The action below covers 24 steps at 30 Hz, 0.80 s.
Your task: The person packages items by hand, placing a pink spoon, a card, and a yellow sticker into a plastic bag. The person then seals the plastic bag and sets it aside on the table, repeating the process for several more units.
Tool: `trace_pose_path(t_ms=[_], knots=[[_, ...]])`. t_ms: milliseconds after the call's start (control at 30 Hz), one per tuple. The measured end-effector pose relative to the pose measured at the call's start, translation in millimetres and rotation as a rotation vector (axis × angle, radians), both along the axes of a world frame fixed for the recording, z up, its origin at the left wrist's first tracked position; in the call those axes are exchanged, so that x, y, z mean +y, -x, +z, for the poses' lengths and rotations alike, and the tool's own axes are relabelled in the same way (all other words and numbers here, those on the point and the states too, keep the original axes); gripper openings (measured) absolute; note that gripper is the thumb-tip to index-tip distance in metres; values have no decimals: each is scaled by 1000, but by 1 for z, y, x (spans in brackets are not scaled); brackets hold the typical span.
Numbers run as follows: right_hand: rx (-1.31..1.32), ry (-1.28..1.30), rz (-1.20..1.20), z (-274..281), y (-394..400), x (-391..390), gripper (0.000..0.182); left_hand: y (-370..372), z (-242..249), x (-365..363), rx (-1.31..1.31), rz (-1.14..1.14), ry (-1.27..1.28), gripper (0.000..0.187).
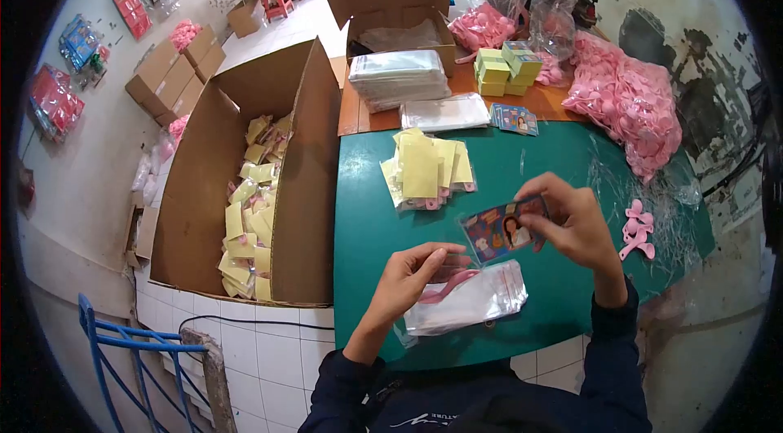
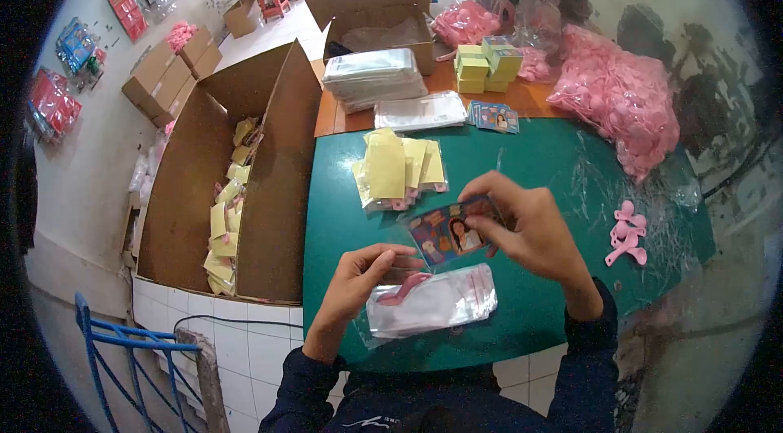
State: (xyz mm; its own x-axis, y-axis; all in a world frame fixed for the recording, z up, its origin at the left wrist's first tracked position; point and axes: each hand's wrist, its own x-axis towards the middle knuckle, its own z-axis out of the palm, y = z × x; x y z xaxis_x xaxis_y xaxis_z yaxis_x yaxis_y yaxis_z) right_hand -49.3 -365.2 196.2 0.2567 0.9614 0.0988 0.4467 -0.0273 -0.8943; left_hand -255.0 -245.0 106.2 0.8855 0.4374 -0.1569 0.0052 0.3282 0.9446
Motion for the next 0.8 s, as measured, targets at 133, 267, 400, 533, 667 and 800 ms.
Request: trace_pose_path(t_ms=[133,267,400,533,667,800], knots=[[-332,38,129,12,13,-13,22,3,2,-8,-5,-75,-90,28],[-425,-47,251,2,17,-16,20,6,-8,-15,34,-71,-220,26],[-384,70,318,-8,28,-18,26,7,-5,-22,68,-139,-391,27],[-421,168,297,-22,27,-21,33,7,13,-26,132,-176,-517,47],[-118,174,525,-50,15,-30,38,6,-1,-30,130,-88,-690,49],[-273,229,353,-65,15,-41,29,3,-8,-26,186,-310,-769,50]])
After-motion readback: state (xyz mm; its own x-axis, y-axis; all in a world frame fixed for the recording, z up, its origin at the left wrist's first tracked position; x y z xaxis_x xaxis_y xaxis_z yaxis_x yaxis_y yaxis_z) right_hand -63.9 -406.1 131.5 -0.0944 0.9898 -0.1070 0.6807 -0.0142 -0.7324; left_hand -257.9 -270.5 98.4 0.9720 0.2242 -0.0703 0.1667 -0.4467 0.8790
